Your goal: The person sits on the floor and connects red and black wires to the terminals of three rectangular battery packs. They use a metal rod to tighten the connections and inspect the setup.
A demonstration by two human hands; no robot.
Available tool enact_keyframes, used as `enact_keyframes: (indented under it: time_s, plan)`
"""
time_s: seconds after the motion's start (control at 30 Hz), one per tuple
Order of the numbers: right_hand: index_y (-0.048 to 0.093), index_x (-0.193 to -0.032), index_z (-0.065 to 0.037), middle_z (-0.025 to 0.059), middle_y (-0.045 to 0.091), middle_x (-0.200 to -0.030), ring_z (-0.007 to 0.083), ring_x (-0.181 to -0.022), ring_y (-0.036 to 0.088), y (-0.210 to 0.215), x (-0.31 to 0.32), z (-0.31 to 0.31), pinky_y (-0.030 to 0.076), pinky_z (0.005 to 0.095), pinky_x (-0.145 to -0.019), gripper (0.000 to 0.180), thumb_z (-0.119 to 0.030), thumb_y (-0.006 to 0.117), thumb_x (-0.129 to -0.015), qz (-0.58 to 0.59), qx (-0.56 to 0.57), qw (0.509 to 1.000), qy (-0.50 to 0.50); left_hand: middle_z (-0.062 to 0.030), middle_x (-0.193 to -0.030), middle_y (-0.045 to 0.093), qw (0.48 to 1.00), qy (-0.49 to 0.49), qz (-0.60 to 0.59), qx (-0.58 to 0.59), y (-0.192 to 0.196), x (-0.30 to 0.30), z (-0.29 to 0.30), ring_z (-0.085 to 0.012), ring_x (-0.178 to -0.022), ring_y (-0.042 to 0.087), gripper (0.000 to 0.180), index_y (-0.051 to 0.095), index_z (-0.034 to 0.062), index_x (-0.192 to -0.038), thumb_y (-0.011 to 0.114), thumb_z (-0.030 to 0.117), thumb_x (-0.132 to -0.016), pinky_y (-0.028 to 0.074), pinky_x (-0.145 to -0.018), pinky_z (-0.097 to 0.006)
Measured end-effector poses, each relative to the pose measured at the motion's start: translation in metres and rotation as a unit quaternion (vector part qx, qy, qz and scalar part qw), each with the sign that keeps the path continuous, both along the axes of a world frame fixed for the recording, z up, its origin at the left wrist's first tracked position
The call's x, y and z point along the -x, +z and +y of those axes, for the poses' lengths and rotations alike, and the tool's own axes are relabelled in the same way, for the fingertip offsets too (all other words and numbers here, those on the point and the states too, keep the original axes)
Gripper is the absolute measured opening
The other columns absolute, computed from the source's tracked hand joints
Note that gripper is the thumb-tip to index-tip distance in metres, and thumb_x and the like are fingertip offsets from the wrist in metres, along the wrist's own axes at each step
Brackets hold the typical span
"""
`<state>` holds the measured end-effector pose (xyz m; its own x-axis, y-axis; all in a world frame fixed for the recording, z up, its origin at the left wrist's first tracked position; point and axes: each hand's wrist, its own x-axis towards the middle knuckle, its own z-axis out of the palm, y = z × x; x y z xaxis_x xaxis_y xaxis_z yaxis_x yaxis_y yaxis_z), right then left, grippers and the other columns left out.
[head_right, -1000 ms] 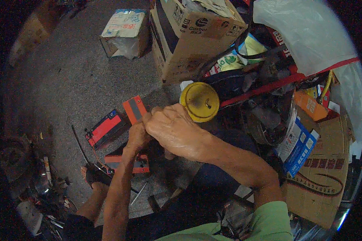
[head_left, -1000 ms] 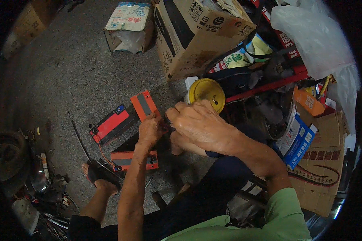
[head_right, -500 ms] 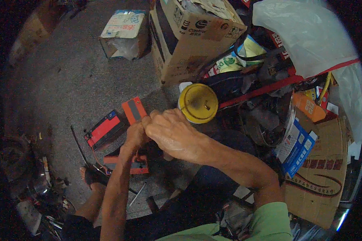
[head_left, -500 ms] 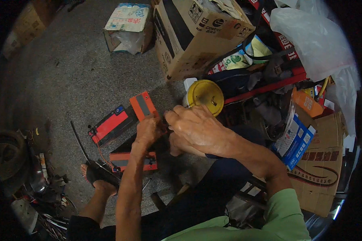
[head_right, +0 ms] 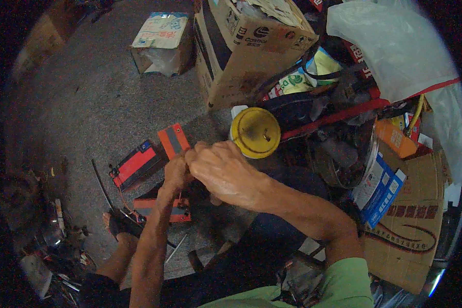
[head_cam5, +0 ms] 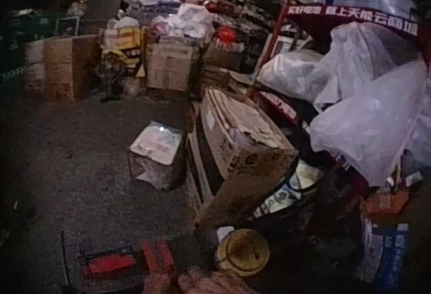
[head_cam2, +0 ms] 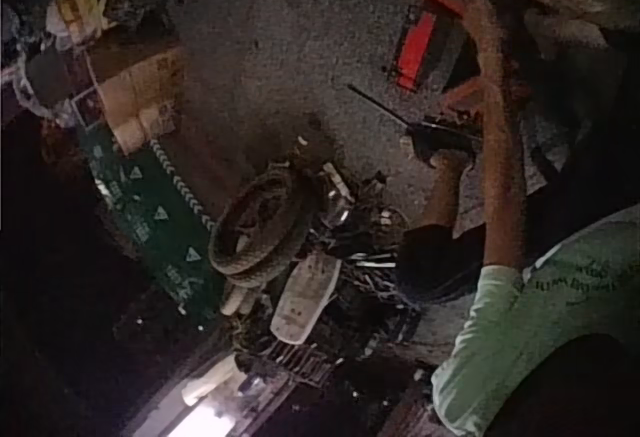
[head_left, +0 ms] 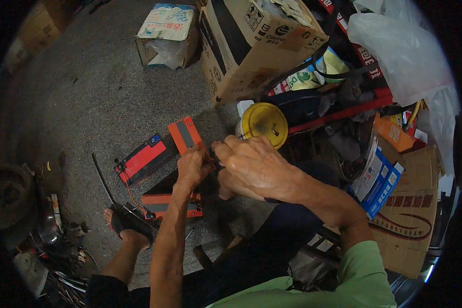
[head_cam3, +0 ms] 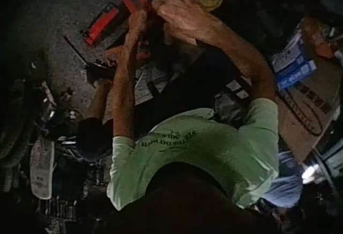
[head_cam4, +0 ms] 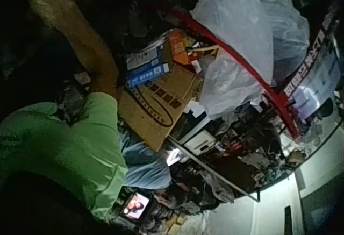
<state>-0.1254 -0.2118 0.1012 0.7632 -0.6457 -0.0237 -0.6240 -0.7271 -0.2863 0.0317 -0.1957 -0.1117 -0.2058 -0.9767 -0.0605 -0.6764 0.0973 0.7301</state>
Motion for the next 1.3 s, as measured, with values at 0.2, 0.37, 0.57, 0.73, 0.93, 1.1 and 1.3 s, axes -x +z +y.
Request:
enact_keyframes:
  time_s: [0.2, 0.37, 0.57, 0.73, 0.93, 1.1, 1.3]
  plan:
    - [0.06, -0.107, 0.005, 0.0188, 0.062, -0.096, 0.0366, -0.085, 0.066, 0.0, 0.003, -0.004, 0.052, 0.0455, -0.073, 0.039, -0.016, 0.07, -0.076, 0.012, 0.016, 1.0, 0.007, -0.0095, -0.095, 0.063, 1.0, -0.017, 0.017, 0.013, -0.005, -0.006, 0.0, -0.0327, -0.091, 0.065, 0.024, 0.071, 0.01, -0.087, 0.081, 0.014, -0.066, 0.053, -0.075, -0.045]
    - [0.06, -0.104, 0.005, 0.0195, 0.061, -0.092, 0.0392, -0.082, 0.065, -0.006, 0.011, -0.004, 0.051, 0.0481, -0.073, 0.034, -0.015, 0.068, -0.078, -0.052, 0.024, 0.998, 0.012, -0.0092, -0.099, 0.064, 0.999, -0.024, 0.017, -0.028, 0.0, -0.006, -0.003, -0.0328, -0.093, 0.065, 0.024, 0.071, 0.0109, -0.088, 0.08, 0.008, -0.065, 0.053, -0.076, -0.045]
    - [0.059, -0.094, 0.004, 0.0201, 0.062, -0.088, 0.0384, -0.083, 0.065, -0.007, 0.008, -0.007, 0.051, 0.0468, -0.076, 0.044, -0.028, 0.077, -0.069, -0.002, 0.013, 0.999, -0.033, -0.0093, -0.099, 0.065, 0.999, -0.026, 0.001, -0.043, 0.001, -0.006, -0.005, -0.0327, -0.093, 0.066, 0.025, 0.072, 0.011, -0.087, 0.078, 0.004, -0.064, 0.053, -0.078, -0.043]
    - [0.058, -0.094, 0.004, 0.0204, 0.062, -0.089, 0.0395, -0.084, 0.066, 0.008, 0.001, -0.006, 0.051, 0.0473, -0.076, 0.037, -0.023, 0.073, -0.073, 0.024, -0.043, 0.998, -0.037, -0.0089, -0.098, 0.065, 0.994, -0.018, 0.011, -0.106, 0.018, -0.005, -0.007, -0.0318, -0.094, 0.066, 0.027, 0.072, 0.0113, -0.087, 0.077, 0.0, -0.063, 0.054, -0.078, -0.041]
    - [0.058, -0.098, 0.003, 0.0206, 0.062, -0.091, 0.0399, -0.085, 0.065, 0.004, 0.002, -0.005, 0.051, 0.0484, -0.075, 0.028, -0.014, 0.066, -0.077, -0.003, -0.007, 1.0, -0.024, -0.0079, -0.096, 0.065, 0.993, -0.001, 0.102, -0.063, 0.011, -0.012, -0.001, -0.0305, -0.091, 0.066, 0.024, 0.072, 0.0112, -0.087, 0.076, 0.001, -0.066, 0.053, -0.077, -0.04]
    - [0.058, -0.1, 0.002, 0.0206, 0.062, -0.092, 0.0402, -0.085, 0.065, -0.002, 0.006, -0.006, 0.051, 0.0487, -0.073, 0.031, -0.016, 0.067, -0.078, -0.007, -0.001, 1.0, -0.016, -0.0081, -0.095, 0.063, 0.991, 0.002, 0.113, -0.076, -0.002, -0.011, 0.001, -0.0303, -0.092, 0.065, 0.022, 0.072, 0.0115, -0.087, 0.078, 0.005, -0.067, 0.053, -0.079, -0.041]
    - [0.057, -0.104, 0.002, 0.0202, 0.061, -0.095, 0.0395, -0.087, 0.065, 0.013, -0.004, -0.008, 0.05, 0.0482, -0.074, 0.035, -0.019, 0.067, -0.078, 0.058, -0.052, 0.997, -0.028, -0.0086, -0.097, 0.062, 0.995, 0.002, 0.086, -0.044, -0.001, -0.009, 0.004, -0.0305, -0.095, 0.063, 0.02, 0.072, 0.0109, -0.087, 0.078, 0.006, -0.068, 0.052, -0.081, -0.042]
